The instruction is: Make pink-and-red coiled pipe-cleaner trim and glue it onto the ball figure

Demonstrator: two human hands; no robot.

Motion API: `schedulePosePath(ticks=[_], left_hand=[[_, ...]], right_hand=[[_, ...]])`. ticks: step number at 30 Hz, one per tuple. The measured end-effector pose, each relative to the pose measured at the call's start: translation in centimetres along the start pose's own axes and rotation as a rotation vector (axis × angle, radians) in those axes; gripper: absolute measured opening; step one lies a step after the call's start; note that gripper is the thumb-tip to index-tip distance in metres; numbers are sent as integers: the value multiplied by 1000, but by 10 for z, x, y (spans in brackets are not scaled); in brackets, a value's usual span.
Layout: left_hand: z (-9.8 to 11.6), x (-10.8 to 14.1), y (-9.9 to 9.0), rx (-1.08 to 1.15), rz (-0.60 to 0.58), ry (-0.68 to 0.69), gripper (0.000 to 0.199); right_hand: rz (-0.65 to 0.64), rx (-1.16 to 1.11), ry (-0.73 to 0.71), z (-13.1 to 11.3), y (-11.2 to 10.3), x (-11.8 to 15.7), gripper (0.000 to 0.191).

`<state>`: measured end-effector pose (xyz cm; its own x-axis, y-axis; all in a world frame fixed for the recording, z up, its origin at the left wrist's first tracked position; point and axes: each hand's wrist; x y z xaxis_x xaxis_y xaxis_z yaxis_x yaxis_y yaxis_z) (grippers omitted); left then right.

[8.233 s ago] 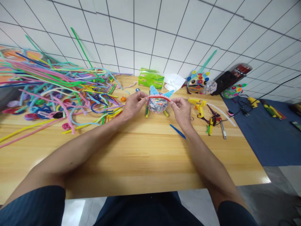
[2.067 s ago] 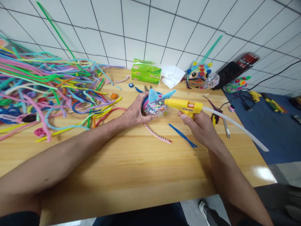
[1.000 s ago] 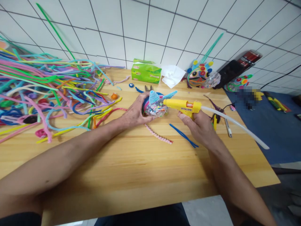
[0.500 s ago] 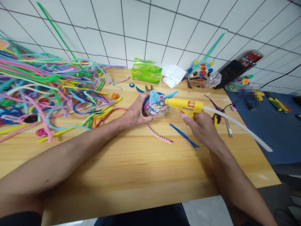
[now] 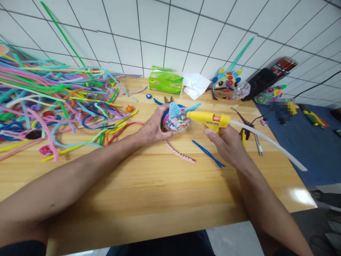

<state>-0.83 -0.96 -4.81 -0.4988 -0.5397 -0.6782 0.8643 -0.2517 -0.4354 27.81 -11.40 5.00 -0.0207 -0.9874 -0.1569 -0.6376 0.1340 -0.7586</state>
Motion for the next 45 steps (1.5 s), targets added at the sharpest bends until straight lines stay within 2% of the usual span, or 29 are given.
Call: schedulePosePath(ticks=[7,14,30,40,45], left_hand=[[2,0,1,7,8,24,92],[-3,2,1,-13,4,14,96],[-2,4,1,-19,16,-6,96],[-1,4,0,-26,-5,-19,98],[1,3,-1,-40,-14,5,96]], right_hand=[[-12,-13,4,-3,3,1,24],[17,7,-6,-1,0,1,21],[20,28,34,7,-5,0,32],[21,41,56,10,-7,-1,32],[35,35,18,11,-7,-1,24]])
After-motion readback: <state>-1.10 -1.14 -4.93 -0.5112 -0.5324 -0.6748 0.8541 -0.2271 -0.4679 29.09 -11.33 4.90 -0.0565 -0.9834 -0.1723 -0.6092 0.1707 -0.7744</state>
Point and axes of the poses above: each hand's wrist, its own x-axis away from the middle knuckle, its own y-axis out of the palm, z = x × y, and after that the axes turned 10 degrees about y, right-handed
